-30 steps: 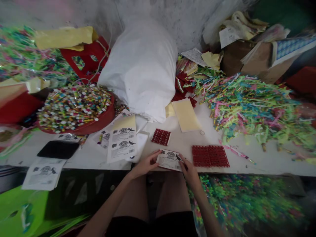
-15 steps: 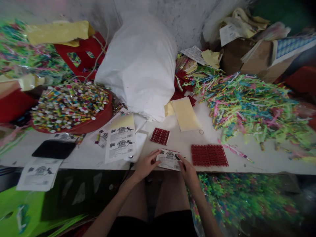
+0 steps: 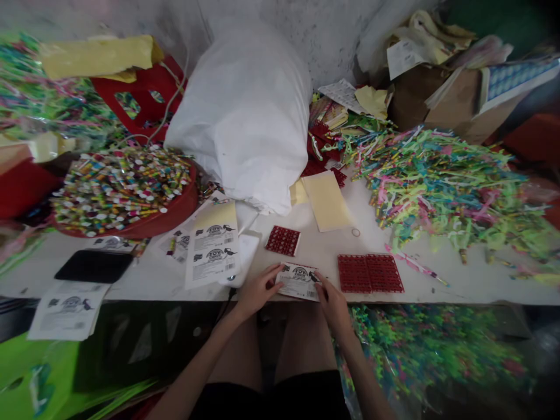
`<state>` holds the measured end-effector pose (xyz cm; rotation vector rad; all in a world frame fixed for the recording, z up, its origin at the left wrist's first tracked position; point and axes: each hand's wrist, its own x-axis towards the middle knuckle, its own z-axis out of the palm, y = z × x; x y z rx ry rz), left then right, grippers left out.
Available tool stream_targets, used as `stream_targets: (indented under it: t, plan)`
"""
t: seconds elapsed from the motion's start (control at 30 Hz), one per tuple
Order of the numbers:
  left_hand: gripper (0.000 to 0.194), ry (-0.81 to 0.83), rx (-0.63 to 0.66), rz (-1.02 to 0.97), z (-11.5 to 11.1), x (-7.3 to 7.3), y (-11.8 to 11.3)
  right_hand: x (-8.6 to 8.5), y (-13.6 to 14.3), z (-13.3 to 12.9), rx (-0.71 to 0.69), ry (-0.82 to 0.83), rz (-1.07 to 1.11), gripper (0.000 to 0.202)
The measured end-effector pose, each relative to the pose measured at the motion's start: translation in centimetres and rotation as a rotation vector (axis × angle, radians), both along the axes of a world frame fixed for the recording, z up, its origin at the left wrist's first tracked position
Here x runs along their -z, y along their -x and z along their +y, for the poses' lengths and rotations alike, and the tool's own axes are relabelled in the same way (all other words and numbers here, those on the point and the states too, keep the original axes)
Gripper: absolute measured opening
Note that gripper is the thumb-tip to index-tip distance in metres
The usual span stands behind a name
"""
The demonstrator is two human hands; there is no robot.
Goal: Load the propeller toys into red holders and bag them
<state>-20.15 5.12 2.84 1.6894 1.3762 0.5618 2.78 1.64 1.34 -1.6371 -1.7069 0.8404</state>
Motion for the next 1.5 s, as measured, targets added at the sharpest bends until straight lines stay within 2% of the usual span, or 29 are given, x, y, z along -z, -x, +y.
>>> stream_targets:
  t: [0.3, 0.8, 1.17, 1.5]
  plan:
    - [0.049, 0.008, -0.013, 0.0, -0.1, 0.2, -0.1, -0.3, 0.1, 0.0, 0.032, 0.049, -0.045, 0.043]
    - [0.048, 0.01, -0.036, -0.011, -0.2, -0.3, -0.5, 0.1, 0.0, 0.1, 0.058, -0.002, -0.011, 0.044]
    - [0.047, -0.025, -0.092, -0.03, -1.3, 0.1, -1.2, 0.2, -0.3, 0.3, 0.068, 0.014, 0.021, 0.043]
    - [0.045, -0.024, -0.096, 0.021, -0.8, 0.0, -1.3, 0.5, -0.3, 0.5, 0.066, -0.005, 0.017, 0.043]
